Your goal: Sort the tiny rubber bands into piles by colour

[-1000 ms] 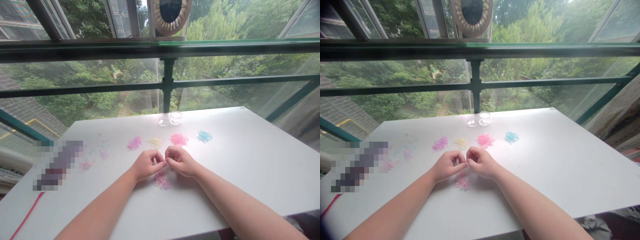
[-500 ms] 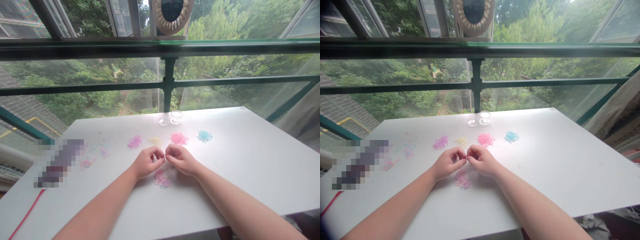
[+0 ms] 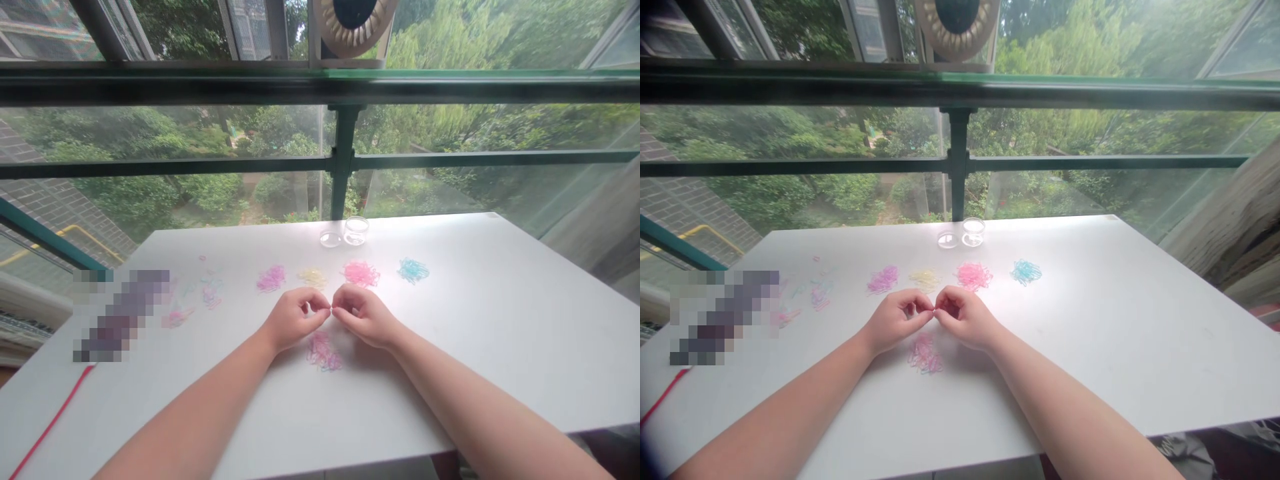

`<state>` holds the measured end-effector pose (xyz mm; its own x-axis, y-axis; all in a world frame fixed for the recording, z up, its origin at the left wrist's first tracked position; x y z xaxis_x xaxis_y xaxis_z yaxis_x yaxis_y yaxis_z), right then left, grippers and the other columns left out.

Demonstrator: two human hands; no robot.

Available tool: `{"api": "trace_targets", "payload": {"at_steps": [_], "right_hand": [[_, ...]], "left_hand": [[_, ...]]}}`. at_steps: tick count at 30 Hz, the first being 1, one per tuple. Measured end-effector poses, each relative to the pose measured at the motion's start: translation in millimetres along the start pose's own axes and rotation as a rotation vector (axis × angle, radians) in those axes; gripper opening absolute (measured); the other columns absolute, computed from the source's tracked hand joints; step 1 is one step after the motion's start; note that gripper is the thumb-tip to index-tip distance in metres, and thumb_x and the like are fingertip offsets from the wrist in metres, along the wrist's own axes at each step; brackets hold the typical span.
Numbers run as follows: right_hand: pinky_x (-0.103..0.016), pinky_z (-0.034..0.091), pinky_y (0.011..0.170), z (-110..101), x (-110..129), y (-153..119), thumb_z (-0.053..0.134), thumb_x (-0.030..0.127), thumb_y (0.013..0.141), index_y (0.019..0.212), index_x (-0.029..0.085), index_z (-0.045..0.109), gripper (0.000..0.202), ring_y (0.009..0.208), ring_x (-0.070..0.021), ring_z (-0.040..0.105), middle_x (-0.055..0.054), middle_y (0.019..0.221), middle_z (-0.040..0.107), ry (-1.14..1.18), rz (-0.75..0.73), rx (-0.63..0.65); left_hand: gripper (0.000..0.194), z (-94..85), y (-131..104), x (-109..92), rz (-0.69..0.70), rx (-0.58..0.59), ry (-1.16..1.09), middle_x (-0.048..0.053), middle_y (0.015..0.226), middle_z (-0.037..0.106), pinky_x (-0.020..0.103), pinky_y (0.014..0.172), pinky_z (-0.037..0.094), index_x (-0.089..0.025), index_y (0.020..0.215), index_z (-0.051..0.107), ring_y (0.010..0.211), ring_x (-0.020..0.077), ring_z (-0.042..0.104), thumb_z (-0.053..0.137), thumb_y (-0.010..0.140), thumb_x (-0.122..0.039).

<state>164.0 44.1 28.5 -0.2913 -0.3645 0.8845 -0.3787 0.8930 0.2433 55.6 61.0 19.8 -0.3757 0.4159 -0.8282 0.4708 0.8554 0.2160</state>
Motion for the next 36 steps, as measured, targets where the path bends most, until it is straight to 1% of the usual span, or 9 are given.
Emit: {"api": "trace_targets", "payload": {"at_steps": [7, 14, 18, 22, 24, 27, 28, 30, 36], "right_hand": [[-0.023, 0.036, 0.055, -7, 0, 0, 0.050, 0.013, 0.078, 0.073, 0.018, 0.053, 0.008, 0.058, -0.0096, 0.046, 0.002, 0.064, 0.051, -0.087, 0.020, -0.065], [-0.023, 0.036, 0.056, -14, 1, 0, 0.050, 0.014, 0.078, 0.071, 0.018, 0.053, 0.009, 0.059, -0.0103, 0.047, 0.002, 0.062, 0.052, -0.126, 0.050, -0.150], [-0.024, 0.037, 0.058, -30, -5, 1, 0.051, 0.017, 0.078, 0.070, 0.018, 0.052, 0.008, 0.061, -0.0116, 0.048, 0.001, 0.064, 0.053, -0.126, 0.060, -0.246], [-0.025, 0.036, 0.056, -47, -14, -1, 0.050, 0.021, 0.079, 0.069, 0.018, 0.049, 0.010, 0.058, -0.0111, 0.045, 0.002, 0.062, 0.049, -0.121, 0.087, -0.364], [-0.025, 0.036, 0.056, -41, -16, 0, 0.050, 0.021, 0.079, 0.070, 0.019, 0.049, 0.010, 0.058, -0.0111, 0.044, 0.002, 0.063, 0.048, -0.125, 0.090, -0.303], [-0.025, 0.036, 0.057, -18, -9, 2, 0.049, 0.019, 0.079, 0.072, 0.019, 0.050, 0.008, 0.059, -0.0114, 0.045, 0.002, 0.063, 0.050, -0.148, 0.044, -0.117], [-0.025, 0.037, 0.057, -13, -5, 2, 0.049, 0.018, 0.079, 0.072, 0.019, 0.050, 0.008, 0.059, -0.0115, 0.046, 0.002, 0.064, 0.050, -0.158, 0.027, -0.077], [-0.025, 0.037, 0.057, -9, 1, 1, 0.049, 0.017, 0.079, 0.072, 0.019, 0.051, 0.008, 0.059, -0.0114, 0.046, 0.002, 0.064, 0.051, -0.175, 0.000, -0.060], [-0.025, 0.037, 0.056, -16, 8, 0, 0.051, 0.016, 0.078, 0.071, 0.019, 0.053, 0.008, 0.058, -0.0114, 0.046, 0.002, 0.062, 0.051, -0.198, -0.033, -0.101]], "left_hand": [[0.008, -0.8, 0, 1, -0.019, -0.020, -0.031, 0.001, 0.071, 0.065, 0.020, 0.055, 0.040, -0.016, 0.073, 0.064, 0.061, 0.0091, 0.054, 0.061, 0.074, -0.023], [0.012, 3.5, 2, 8, -0.094, 0.020, -0.179, 0.001, 0.066, 0.060, 0.020, 0.054, 0.041, -0.015, 0.076, 0.063, 0.058, 0.0085, 0.050, 0.061, 0.074, -0.026], [0.010, 5.3, 2, 7, -0.104, 0.056, -0.219, 0.000, 0.064, 0.057, 0.020, 0.054, 0.040, -0.014, 0.073, 0.061, 0.057, 0.0082, 0.049, 0.061, 0.073, -0.024], [0.010, 5.8, 2, 5, -0.097, 0.055, -0.203, 0.000, 0.064, 0.058, 0.020, 0.054, 0.040, -0.014, 0.072, 0.061, 0.057, 0.0084, 0.049, 0.060, 0.073, -0.024], [0.011, 5.8, 2, 3, -0.089, 0.042, -0.184, 0.001, 0.065, 0.059, 0.020, 0.054, 0.041, -0.014, 0.074, 0.062, 0.057, 0.0086, 0.050, 0.060, 0.073, -0.025], [0.010, 4.3, 2, 1, -0.069, 0.010, -0.127, 0.001, 0.067, 0.061, 0.020, 0.055, 0.041, -0.014, 0.074, 0.062, 0.058, 0.0088, 0.052, 0.060, 0.073, -0.024], [0.010, 3.4, 1, 0, -0.062, -0.001, -0.106, 0.001, 0.068, 0.062, 0.020, 0.055, 0.041, -0.015, 0.074, 0.062, 0.059, 0.0090, 0.053, 0.060, 0.073, -0.024], [0.010, 1.9, 1, -1, -0.056, -0.015, -0.074, 0.001, 0.069, 0.063, 0.020, 0.055, 0.041, -0.015, 0.073, 0.061, 0.060, 0.0091, 0.053, 0.059, 0.073, -0.024], [0.016, -1.1, 1, -1, -0.063, -0.033, -0.050, 0.001, 0.067, 0.062, 0.021, 0.054, 0.039, -0.015, 0.067, 0.058, 0.059, 0.0089, 0.051, 0.060, 0.074, -0.029]]}}
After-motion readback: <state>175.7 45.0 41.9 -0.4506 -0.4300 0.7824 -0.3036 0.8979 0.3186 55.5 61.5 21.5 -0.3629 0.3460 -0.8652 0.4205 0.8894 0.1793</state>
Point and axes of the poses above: each hand's wrist, its own y-axis towards the middle knuckle, its own z-axis out of the palm, x = y × z, the point moved 9 cm from there along y, towards the middle knuckle
